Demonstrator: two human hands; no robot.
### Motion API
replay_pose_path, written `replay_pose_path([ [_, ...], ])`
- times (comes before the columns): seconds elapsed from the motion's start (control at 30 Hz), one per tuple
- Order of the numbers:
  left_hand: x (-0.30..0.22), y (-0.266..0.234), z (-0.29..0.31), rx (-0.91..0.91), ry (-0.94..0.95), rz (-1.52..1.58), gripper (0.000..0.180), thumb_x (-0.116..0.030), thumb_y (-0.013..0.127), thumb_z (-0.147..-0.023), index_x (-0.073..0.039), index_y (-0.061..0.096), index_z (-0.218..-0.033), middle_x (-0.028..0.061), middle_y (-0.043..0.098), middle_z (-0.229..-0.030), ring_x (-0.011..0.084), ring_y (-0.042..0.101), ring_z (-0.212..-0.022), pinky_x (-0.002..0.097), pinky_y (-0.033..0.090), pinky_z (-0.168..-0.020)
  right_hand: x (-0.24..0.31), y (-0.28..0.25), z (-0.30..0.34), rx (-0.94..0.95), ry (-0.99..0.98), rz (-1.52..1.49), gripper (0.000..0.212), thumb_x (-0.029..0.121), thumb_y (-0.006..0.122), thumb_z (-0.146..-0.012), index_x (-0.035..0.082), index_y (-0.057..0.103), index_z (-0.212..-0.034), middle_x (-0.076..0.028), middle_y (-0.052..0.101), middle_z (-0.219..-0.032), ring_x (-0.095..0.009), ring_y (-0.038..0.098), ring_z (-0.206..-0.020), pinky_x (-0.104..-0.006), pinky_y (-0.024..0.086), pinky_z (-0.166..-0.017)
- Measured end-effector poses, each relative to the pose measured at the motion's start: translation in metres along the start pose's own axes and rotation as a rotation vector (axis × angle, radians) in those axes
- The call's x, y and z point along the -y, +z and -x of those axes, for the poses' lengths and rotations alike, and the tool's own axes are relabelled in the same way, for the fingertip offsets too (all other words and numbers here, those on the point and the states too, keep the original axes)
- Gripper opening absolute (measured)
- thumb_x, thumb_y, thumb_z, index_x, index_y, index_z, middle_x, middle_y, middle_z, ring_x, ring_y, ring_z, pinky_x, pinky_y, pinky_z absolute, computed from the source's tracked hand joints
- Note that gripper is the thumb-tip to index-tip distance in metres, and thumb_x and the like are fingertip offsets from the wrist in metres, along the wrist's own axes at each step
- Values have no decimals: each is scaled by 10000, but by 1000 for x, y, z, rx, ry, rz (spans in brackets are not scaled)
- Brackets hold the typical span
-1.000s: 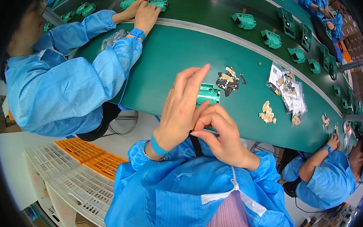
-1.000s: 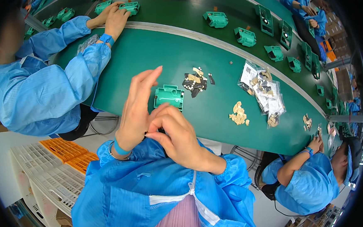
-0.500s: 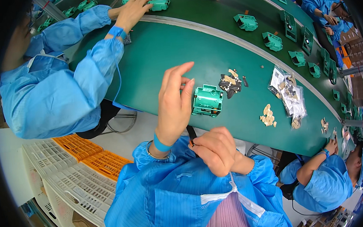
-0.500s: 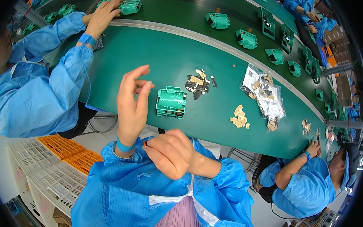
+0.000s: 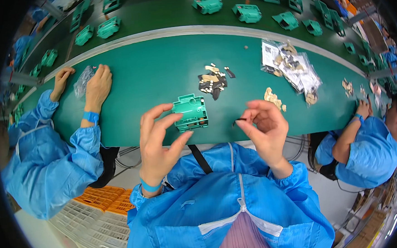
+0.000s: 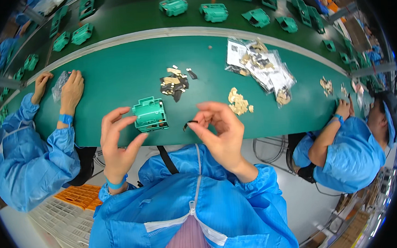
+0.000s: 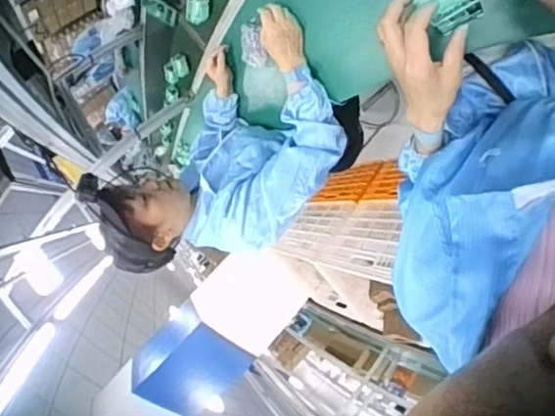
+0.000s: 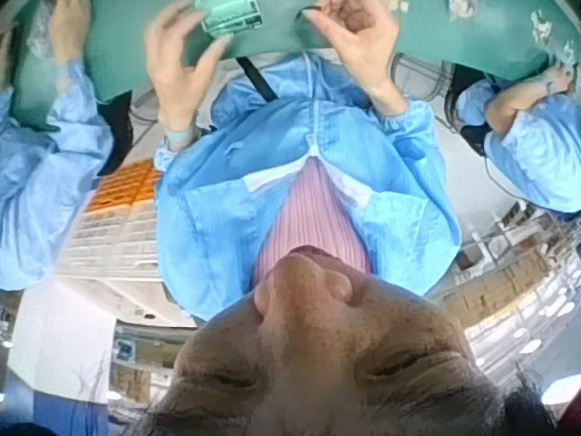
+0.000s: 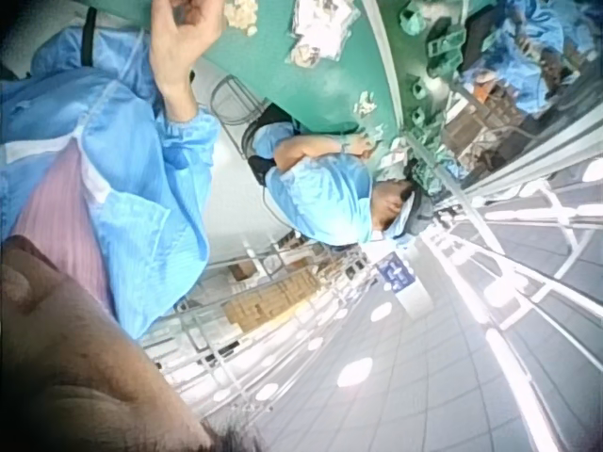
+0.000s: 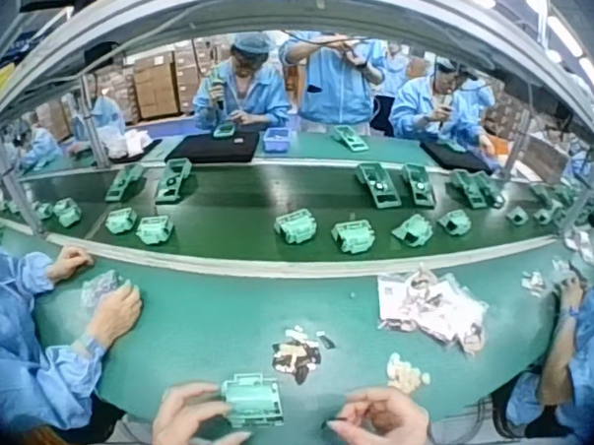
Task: The person assembles electronic components by hand, inserting circuit board components and connector pins into a green plastic housing.
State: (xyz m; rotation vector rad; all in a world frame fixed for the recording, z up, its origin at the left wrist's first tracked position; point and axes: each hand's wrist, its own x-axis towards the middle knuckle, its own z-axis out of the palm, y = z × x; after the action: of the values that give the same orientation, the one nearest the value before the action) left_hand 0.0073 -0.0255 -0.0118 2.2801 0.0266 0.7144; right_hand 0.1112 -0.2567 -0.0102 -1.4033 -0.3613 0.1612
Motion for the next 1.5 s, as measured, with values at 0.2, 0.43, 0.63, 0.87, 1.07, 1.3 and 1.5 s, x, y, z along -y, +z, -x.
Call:
replay_pose_path([
  [0.2, 2, 22, -16, 181, -20, -195, 556, -120, 916, -648, -70, 664, -1141, 181, 521, -1426, 420, 481, -1338, 494, 443, -1050, -29, -6, -18, 141, 131, 40, 264, -14, 795, -852, -16, 709, -1101, -33, 692, -943, -75, 630, -828, -215, 504, -734],
  [0.43, -11, 14, -5, -13, -32, -88, 358, -5, 850, -728, -21, 670, -1037, 183, 636, -1214, 321, 643, -1073, 403, 530, -895, -26, 6, -26, 169, 297, -39, 199, -15, 745, -890, -12, 673, -1075, -6, 674, -925, -27, 599, -796, -188, 487, -693],
  [0.63, -35, 27, -1, 108, -269, 231, 340, 52, 817, -754, 17, 662, -1055, 112, 667, -960, 151, 639, -742, 274, 515, -671, -16, 9, -21, 250, 330, -89, 202, -20, 744, -889, -9, 659, -1072, -2, 673, -937, -22, 580, -778, -191, 465, -663],
  [0.87, -40, 31, 9, 137, -399, 351, 363, 51, 826, -764, 15, 670, -1090, 77, 657, -892, 69, 582, -600, 216, 449, -531, -8, 14, -5, 243, 218, 12, 217, -19, 748, -880, 7, 664, -1079, -3, 678, -926, -37, 585, -773, -210, 452, -662],
  [1.07, -41, 31, 12, 112, -303, 394, 218, 69, 792, -801, 16, 692, -988, 83, 668, -885, 67, 583, -574, 222, 431, -493, -4, 17, 8, 294, 108, 63, 228, -19, 761, -866, 26, 675, -1072, -8, 656, -892, -65, 599, -756, -239, 440, -646],
  [1.3, -48, 24, 20, 178, -329, 372, 160, 78, 755, -815, 27, 688, -951, 99, 668, -886, 123, 622, -689, 247, 488, -590, 1, 11, 12, 368, 26, 237, 339, -25, 796, -818, 20, 683, -1134, -35, 616, -1014, -82, 559, -787, -248, 455, -679],
  [1.5, -52, 18, 20, 223, -341, 399, 124, 70, 738, -844, 27, 686, -948, 109, 665, -923, 138, 642, -704, 267, 515, -597, -5, 6, 12, 462, 225, 62, 443, -29, 816, -792, 22, 677, -1209, -43, 566, -1062, -91, 511, -820, -247, 471, -742],
])
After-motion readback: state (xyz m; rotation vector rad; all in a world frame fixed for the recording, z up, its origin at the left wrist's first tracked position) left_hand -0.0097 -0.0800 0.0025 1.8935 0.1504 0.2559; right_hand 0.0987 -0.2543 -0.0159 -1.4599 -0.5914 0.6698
